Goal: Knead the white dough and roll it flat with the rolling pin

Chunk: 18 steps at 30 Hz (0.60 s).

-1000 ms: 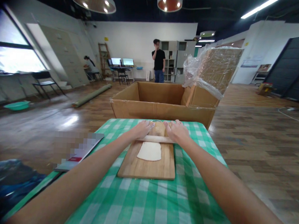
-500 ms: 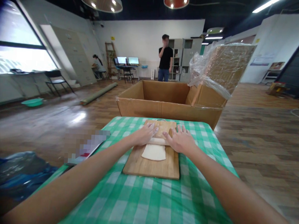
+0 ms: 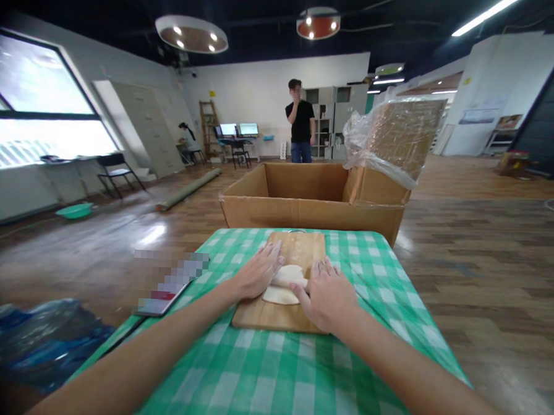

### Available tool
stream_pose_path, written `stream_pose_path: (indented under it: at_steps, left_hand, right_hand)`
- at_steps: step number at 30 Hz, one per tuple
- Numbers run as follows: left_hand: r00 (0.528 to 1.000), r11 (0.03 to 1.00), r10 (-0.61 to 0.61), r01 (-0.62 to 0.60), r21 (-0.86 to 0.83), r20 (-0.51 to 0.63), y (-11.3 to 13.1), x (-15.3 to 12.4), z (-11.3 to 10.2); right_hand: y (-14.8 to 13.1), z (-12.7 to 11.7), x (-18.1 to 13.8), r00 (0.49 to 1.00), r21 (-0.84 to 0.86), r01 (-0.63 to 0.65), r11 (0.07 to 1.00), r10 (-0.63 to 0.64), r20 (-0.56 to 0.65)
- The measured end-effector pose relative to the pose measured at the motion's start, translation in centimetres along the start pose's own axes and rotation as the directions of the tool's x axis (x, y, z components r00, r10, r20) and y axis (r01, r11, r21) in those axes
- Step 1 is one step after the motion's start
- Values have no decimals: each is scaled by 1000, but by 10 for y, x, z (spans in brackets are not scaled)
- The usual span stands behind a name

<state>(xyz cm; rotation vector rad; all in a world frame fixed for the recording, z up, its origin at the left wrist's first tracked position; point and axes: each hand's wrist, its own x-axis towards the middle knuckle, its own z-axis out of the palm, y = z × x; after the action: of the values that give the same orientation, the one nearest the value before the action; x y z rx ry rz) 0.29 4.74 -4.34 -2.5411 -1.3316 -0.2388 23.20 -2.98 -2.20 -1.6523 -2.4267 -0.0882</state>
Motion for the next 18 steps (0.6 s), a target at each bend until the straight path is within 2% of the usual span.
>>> stream_pose_path:
  at_steps: [3, 8, 13, 18]
  left_hand:
    - [999, 1000, 23, -23, -17, 27, -1, 4, -3]
    - [993, 998, 58, -60, 15, 98, -4, 15, -4]
    - [995, 1000, 11, -10, -7, 102, -12, 28, 8]
    - [995, 999, -23, 26, -33, 100, -24, 42, 22]
  right_hand:
    - [8, 5, 9, 1000, 6, 5, 1000, -5, -15]
    - [30, 7, 44, 998, -11, 54, 998, -54, -14]
    - [47, 10, 76, 995, 1, 90, 996, -90, 32]
    - [55, 12, 91, 985, 26, 154, 988, -155, 72]
